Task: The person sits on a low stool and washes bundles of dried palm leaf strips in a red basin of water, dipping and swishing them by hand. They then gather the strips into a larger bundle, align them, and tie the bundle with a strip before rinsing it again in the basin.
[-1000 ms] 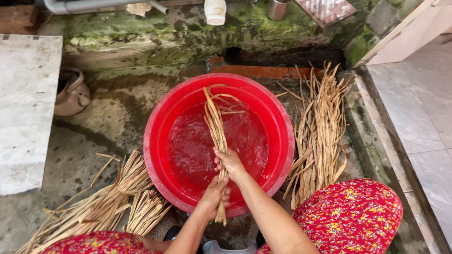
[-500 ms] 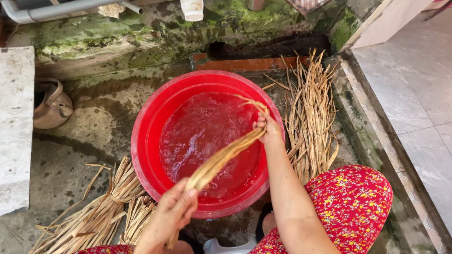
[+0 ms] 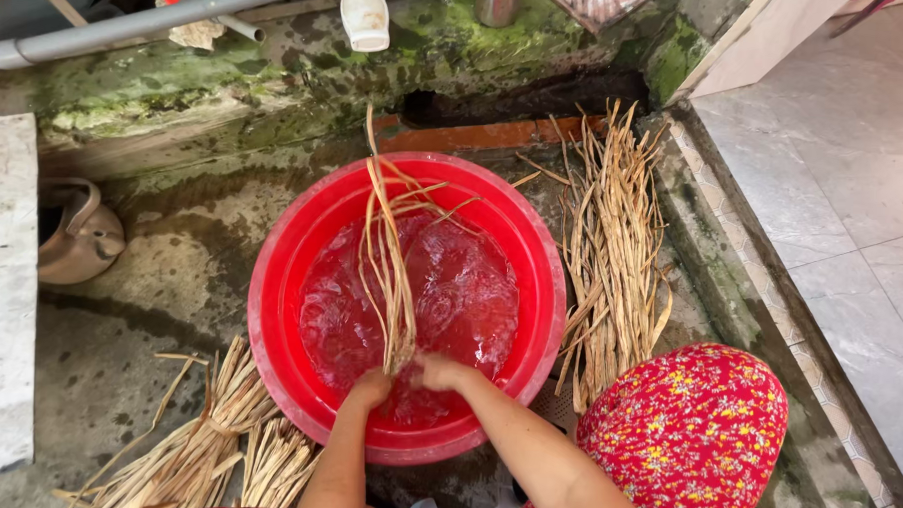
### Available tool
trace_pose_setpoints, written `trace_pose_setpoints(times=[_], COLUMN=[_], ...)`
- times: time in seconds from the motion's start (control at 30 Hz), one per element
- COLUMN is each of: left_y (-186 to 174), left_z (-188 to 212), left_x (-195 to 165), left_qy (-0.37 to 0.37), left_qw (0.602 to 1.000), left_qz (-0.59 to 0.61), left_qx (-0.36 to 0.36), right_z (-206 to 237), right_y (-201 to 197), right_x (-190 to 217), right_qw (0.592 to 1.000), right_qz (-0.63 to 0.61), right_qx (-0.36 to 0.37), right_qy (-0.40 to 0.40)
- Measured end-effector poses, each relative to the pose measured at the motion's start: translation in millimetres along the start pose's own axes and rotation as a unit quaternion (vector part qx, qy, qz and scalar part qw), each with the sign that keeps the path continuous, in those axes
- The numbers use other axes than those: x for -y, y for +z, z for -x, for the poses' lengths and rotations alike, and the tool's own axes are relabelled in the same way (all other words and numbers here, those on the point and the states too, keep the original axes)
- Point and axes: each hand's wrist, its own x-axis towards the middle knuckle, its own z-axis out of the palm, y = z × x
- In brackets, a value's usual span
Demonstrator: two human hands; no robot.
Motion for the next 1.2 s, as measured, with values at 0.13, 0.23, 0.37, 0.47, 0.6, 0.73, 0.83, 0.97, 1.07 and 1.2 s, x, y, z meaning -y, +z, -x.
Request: trace_pose_setpoints(times=[0.13, 0.23, 0.37, 0.47, 0.6, 0.73, 0.83, 0.97, 1.07, 1.2], left_y=[0, 1, 25, 41, 39, 52, 79, 82, 65, 18], left_z=[-6, -4, -2, -5, -6, 3, 20, 60, 92, 150], left_x=[3, -4, -19, -25, -18, -28, -43, -44, -44, -28], left_qy=[-0.05, -0.057, -0.034, -0.036, -0.114, -0.151, -0.073, -0.045, 0.025, 0.084], left_qw=[0.984, 0.995, 0.989, 0.982, 0.965, 0.894, 0.923, 0.906, 0.904, 0.914], left_qz=[-0.167, -0.079, -0.005, -0.067, 0.206, 0.381, 0.338, 0.373, 0.378, 0.358], left_qx=[0.045, 0.038, 0.146, 0.173, 0.114, 0.181, 0.167, 0.194, 0.197, 0.171], right_z=[-4, -3, -3, -7, -11, -7, -5, -2, -7, -5], right_y=[-14, -37, -33, -10, 8, -6, -29, -55, -77, -117], right_x=[-14, -29, -27, -15, -1, -2, -11, -28, -38, -49], right_qw=[0.994, 0.911, 0.894, 0.914, 0.939, 0.92, 0.758, 0.69, 0.629, 0.555], right_qz=[-0.072, -0.244, -0.317, -0.404, -0.336, -0.369, -0.618, -0.707, -0.756, -0.804], right_qx=[-0.041, -0.262, -0.272, -0.02, -0.015, -0.047, -0.081, -0.094, -0.132, -0.202], right_qy=[0.07, 0.204, 0.166, 0.026, 0.065, 0.123, 0.194, 0.122, 0.125, 0.066])
